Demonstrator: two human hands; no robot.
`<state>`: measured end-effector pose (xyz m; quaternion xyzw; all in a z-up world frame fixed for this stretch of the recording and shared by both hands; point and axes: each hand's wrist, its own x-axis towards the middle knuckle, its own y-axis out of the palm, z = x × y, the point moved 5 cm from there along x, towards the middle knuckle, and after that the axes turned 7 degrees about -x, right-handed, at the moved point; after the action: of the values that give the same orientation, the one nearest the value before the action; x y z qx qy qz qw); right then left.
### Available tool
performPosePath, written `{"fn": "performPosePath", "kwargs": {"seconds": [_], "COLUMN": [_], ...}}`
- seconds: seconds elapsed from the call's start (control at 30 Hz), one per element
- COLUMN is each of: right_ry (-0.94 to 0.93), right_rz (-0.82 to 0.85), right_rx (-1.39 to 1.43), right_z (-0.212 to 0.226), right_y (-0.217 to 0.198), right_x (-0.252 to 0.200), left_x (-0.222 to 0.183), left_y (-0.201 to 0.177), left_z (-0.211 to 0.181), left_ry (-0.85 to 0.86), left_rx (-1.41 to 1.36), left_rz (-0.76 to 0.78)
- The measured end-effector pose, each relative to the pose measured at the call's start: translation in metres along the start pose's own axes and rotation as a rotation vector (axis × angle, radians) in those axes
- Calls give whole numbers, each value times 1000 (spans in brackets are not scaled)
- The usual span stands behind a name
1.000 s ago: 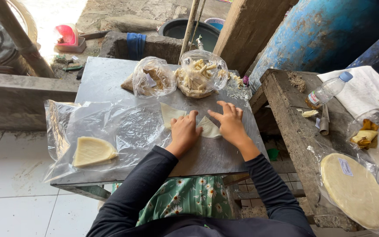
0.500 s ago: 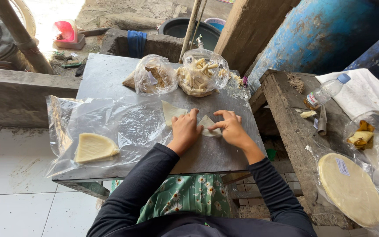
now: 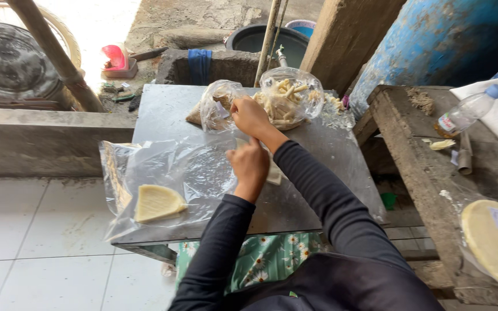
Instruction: The person places a small amount of filling onto thin dough wrappers and folds them into triangles by hand on a metal table.
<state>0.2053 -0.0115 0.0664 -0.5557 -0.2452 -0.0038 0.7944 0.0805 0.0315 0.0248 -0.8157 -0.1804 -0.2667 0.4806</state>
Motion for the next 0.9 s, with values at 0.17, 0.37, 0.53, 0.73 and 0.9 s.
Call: {"fn": "performPosePath", "kwargs": {"seconds": [0.17, 0.37, 0.53, 0.73, 0.9], "right_ry": [227, 235, 267, 238, 204], "right_rz": [79, -74, -108, -104, -53], "right_rx": [-180, -304, -119, -39, -48], "right_z": [-9, -2, -8, -7, -13], "right_y": [53, 69, 38, -7, -8], "right_x": [35, 42, 37, 11, 1], "left_x": [19, 74, 87, 116, 116], "left_y": [-50, -49, -4, 24, 11], "left_z": [90, 121, 134, 126, 128], "left_ry": [-429, -529, -570, -408, -429], "left_rx": [-183, -258, -284, -574, -556], "left_rz": [-155, -156, -126, -132, -49]}}
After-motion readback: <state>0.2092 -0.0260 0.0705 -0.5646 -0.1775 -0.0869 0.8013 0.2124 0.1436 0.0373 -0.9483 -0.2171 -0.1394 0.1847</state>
